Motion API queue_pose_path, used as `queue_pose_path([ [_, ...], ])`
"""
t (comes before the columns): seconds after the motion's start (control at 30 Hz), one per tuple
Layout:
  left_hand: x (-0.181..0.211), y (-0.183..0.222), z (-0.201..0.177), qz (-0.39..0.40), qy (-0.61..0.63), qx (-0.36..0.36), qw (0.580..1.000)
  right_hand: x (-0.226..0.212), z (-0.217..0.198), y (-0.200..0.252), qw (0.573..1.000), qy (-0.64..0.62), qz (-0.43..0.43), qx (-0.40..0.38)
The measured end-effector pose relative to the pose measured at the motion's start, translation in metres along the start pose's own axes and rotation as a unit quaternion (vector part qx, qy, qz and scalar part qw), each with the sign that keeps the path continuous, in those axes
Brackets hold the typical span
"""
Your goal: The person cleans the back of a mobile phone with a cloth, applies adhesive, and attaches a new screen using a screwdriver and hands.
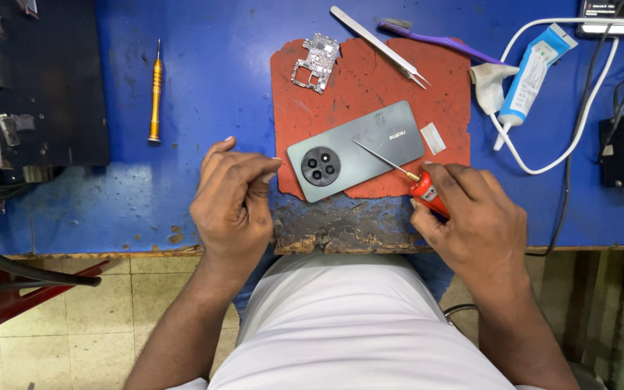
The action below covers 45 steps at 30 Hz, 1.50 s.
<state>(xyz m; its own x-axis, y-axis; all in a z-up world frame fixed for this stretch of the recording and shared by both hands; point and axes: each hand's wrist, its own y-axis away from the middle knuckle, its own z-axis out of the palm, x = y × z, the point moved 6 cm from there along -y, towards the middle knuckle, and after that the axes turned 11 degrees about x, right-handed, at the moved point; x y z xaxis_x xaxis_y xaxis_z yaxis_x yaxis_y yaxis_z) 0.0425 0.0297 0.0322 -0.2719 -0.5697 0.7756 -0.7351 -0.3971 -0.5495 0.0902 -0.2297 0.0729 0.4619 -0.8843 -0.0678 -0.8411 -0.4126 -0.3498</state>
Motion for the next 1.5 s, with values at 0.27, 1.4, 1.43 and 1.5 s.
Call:
queue_pose_path([
  [0.27,0.027,-0.004,0.018,0.145,0.039,-0.194,0.97,-0.028,-0.012,-0.001,0.984,-0.136,-0.113,0.008],
  [1.4,0.003,0.002,0.003,-0.046,0.027,-0.058,0.997,0.063,-0.007,0.004,0.994,-0.024,0.066,0.078],
  [1.43,0.006,-0.001,0.006,-0.032,0.024,-0.059,0.997,0.063,-0.008,0.003,0.994,-0.021,0.059,0.085],
  [1.5,0.019,-0.01,0.014,0.062,-0.034,-0.096,0.993,0.06,-0.009,0.0,0.994,-0.012,0.034,0.107],
])
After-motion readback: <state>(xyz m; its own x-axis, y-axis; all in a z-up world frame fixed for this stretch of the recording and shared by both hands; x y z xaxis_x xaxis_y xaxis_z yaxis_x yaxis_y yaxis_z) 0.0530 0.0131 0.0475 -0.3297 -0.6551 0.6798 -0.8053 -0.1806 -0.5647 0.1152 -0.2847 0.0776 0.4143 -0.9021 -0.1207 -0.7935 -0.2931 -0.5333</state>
